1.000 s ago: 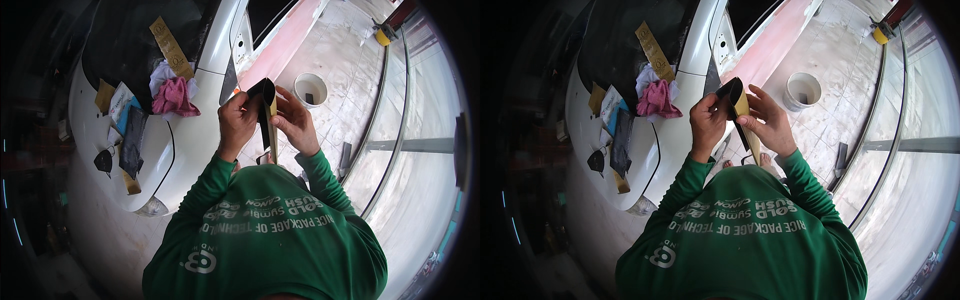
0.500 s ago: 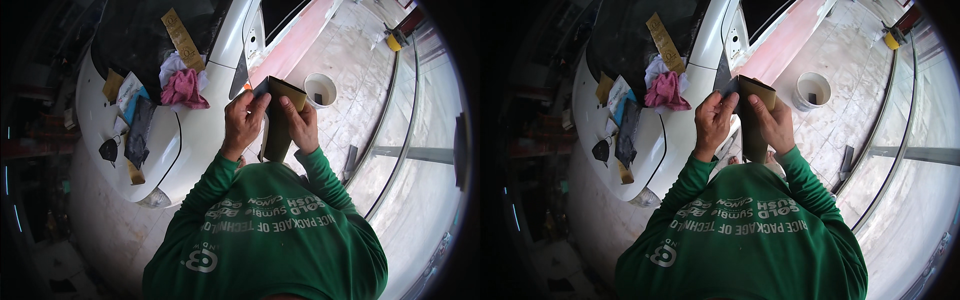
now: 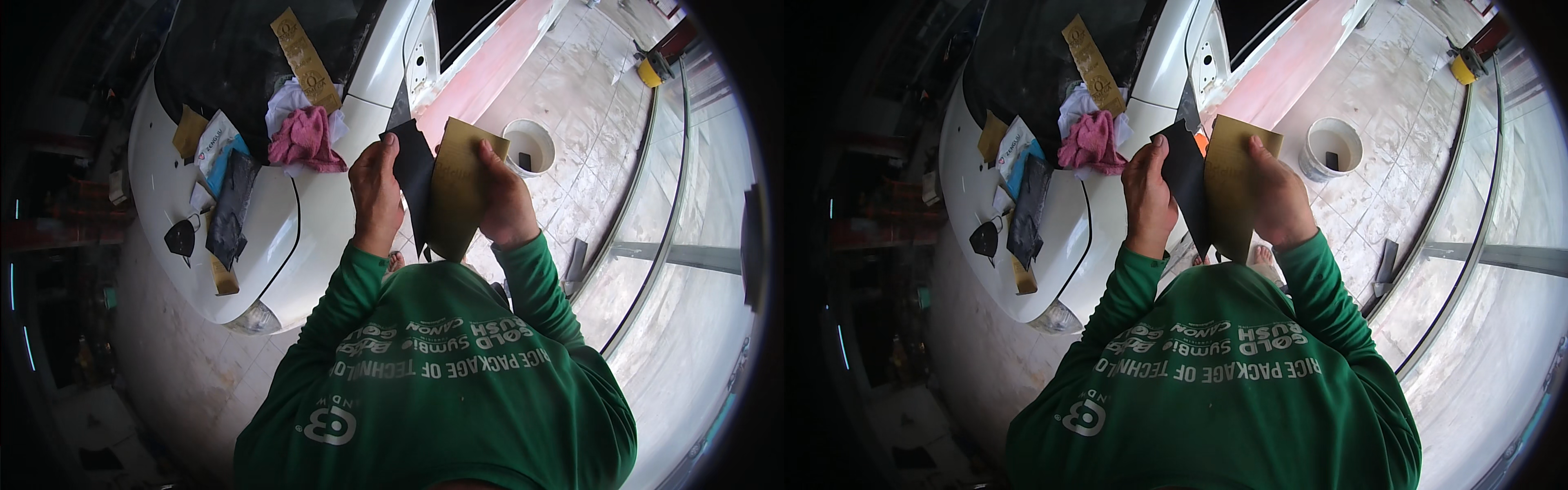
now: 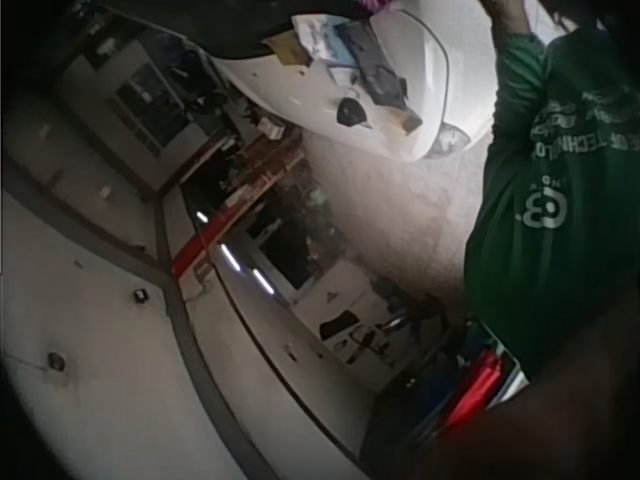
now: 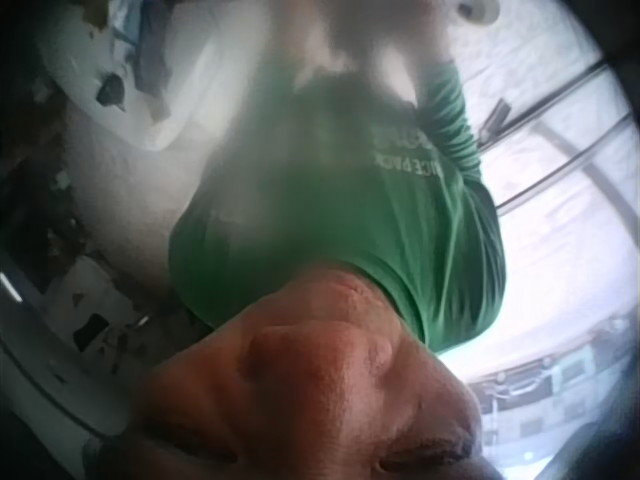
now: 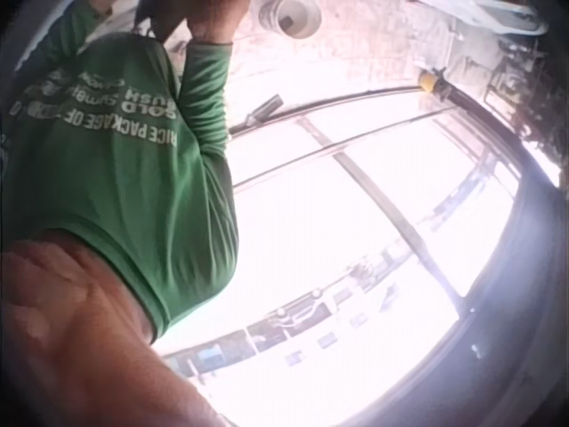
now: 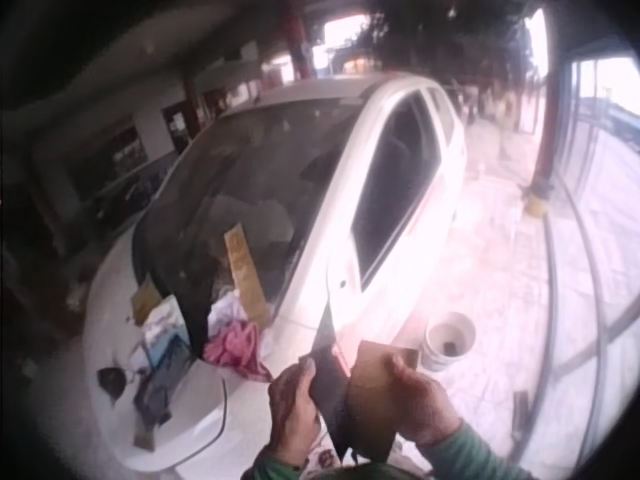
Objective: The person sands a pink primer-coated car door using a sanding block and sandpaper, wiping the surface with a cloth between passes. The person also tears a sheet of sandpaper and attaches it to a sanding block.
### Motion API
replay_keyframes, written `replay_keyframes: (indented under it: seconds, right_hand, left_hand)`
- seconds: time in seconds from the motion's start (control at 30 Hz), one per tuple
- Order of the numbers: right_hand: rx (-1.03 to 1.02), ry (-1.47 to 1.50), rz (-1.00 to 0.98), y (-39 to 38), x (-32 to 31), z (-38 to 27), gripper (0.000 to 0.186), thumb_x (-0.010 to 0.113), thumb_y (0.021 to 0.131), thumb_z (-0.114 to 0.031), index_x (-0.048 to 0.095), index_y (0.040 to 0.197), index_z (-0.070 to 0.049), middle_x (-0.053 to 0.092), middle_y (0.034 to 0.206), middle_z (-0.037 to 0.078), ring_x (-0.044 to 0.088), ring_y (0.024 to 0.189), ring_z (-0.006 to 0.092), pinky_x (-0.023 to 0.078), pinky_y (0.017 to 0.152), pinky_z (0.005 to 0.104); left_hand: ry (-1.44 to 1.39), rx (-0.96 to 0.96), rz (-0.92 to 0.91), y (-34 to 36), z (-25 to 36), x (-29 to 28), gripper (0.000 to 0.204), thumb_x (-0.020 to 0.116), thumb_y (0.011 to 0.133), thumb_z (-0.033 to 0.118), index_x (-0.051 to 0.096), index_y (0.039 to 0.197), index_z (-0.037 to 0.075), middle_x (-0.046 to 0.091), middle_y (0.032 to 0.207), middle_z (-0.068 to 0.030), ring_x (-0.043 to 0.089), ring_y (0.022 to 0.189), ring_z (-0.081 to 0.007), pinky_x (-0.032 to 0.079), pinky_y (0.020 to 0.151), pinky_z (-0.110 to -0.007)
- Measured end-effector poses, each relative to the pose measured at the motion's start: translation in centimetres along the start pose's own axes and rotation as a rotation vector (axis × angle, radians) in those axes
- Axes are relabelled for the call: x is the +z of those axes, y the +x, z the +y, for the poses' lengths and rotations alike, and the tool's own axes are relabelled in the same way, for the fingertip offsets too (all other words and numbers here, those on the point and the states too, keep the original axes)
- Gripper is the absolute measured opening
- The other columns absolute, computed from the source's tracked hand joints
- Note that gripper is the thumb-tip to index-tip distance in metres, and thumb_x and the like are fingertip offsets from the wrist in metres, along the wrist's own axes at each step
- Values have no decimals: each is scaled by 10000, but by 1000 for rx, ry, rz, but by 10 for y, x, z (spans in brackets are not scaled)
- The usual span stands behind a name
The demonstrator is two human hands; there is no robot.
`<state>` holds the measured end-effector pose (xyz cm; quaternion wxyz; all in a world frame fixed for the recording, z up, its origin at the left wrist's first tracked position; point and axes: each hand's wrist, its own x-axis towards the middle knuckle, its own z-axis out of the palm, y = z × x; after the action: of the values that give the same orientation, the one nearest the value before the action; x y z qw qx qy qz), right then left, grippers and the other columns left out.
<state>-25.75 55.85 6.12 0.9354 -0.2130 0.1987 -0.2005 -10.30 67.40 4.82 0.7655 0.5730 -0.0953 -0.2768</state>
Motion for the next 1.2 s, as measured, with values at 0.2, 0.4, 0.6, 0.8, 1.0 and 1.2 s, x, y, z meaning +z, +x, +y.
replay_keyframes:
  seconds: [0.2,0.4,0.6,0.8,1.0,1.2]
  right_hand:
    - [8,38,49,7,-3,3,483,520,1145,-381,563,1439,-1,685,1335,135,691,1194,255,556,1049,416]
    - [-72,-242,137,13,-12,2,526,641,1090,-399,609,1389,32,725,1237,132,714,1128,230,549,1027,376]
    - [-75,-579,186,6,-31,30,482,684,1064,-365,699,1267,72,759,1113,121,717,1044,173,569,883,313]
    - [-70,-423,153,13,-49,35,464,654,1079,-315,647,1346,64,745,1157,158,735,1027,197,591,874,343]
    - [-70,-245,183,30,-87,45,451,666,1077,-261,598,1375,72,726,1224,133,719,1120,247,576,982,363]
    - [59,-216,180,21,-47,32,536,702,1057,-357,611,1356,79,724,1247,158,719,1119,238,572,981,360]
  left_hand:
    - [133,185,-185,-15,-1,0,372,768,1009,427,665,1041,72,566,849,42,503,709,-75,434,624,-271]
    - [564,279,-212,-21,-16,-17,272,743,1042,233,641,912,17,585,751,20,507,688,-52,421,629,-236]
    - [301,62,-157,-7,-9,-17,395,717,1057,260,552,755,66,483,690,73,389,641,-24,306,566,-253]
    - [110,-62,-127,5,-36,-34,363,741,1035,324,600,772,117,499,712,92,397,622,-25,300,537,-253]
    - [142,-171,-48,-9,-26,-29,344,754,1022,391,663,860,101,558,767,70,509,661,-35,433,573,-247]
    - [646,197,-215,-19,-42,-34,417,712,1051,357,625,808,31,555,668,-25,484,624,-98,397,581,-312]
